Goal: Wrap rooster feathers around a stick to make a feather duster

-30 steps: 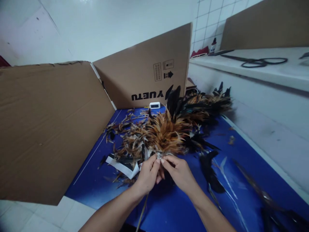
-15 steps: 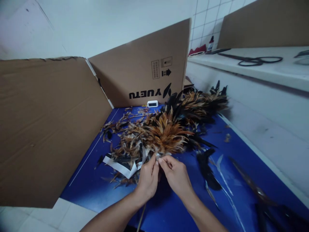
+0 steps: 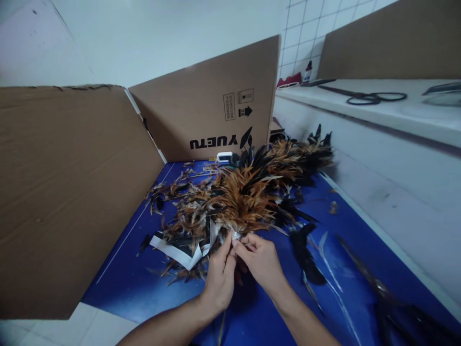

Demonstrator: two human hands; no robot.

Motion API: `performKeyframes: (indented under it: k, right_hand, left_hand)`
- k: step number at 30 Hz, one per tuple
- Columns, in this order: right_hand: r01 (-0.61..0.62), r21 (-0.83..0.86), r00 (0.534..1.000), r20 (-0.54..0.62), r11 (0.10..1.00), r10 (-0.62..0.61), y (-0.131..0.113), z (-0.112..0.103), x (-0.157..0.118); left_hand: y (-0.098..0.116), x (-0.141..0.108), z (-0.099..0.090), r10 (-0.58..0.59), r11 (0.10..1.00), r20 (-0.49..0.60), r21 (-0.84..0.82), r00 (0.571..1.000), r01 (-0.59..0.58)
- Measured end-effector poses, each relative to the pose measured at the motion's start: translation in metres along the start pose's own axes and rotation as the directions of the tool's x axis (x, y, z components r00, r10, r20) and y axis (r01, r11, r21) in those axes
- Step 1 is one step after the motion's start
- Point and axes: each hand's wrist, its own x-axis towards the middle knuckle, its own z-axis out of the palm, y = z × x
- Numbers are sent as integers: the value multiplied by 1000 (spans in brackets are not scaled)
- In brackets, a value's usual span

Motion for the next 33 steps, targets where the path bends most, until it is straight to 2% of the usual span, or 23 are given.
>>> performKeyframes:
  k: [3,6,7,9,12,16,21,27,30,33]
  right_hand:
    - [-13,69,1000,9,998,12,-2,-1,-2]
    - [-60,157,995,88,986,47,-6,-3,-3]
    - [-73,178,991,125,981,51,-7,-3,-4]
    - [-88,213,981,188,973,48,-9,-6,-4]
    - [-108,238,961,272,965,40,-13,-10,-3]
    - [-75,166,945,327,983,17,-14,-15,1]
    - [-2,3,964,265,1000,1,-9,-16,4]
    - [13,-173,999,33,985,-7,-2,-10,4]
    - [24,-159,1000,17,987,-21,0,-7,3]
    - [1,-91,999,37,996,3,0,-6,2]
  left_hand:
    - [7,6,-4,-80,988,66,-127,995,88]
    - [14,14,-10,-162,923,272,-299,949,243]
    - [15,15,-12,-168,902,323,-331,931,278]
    - [16,17,-15,-153,892,353,-353,923,283]
    - [12,17,-16,-92,929,316,-314,944,196]
    - [10,14,-14,-11,988,264,-143,964,51]
    - [12,11,-13,57,988,171,133,984,-80]
    - [9,9,-9,147,900,76,403,986,-165]
    - [7,8,-7,201,856,62,474,978,-206]
    - [7,7,-7,211,860,53,465,976,-211]
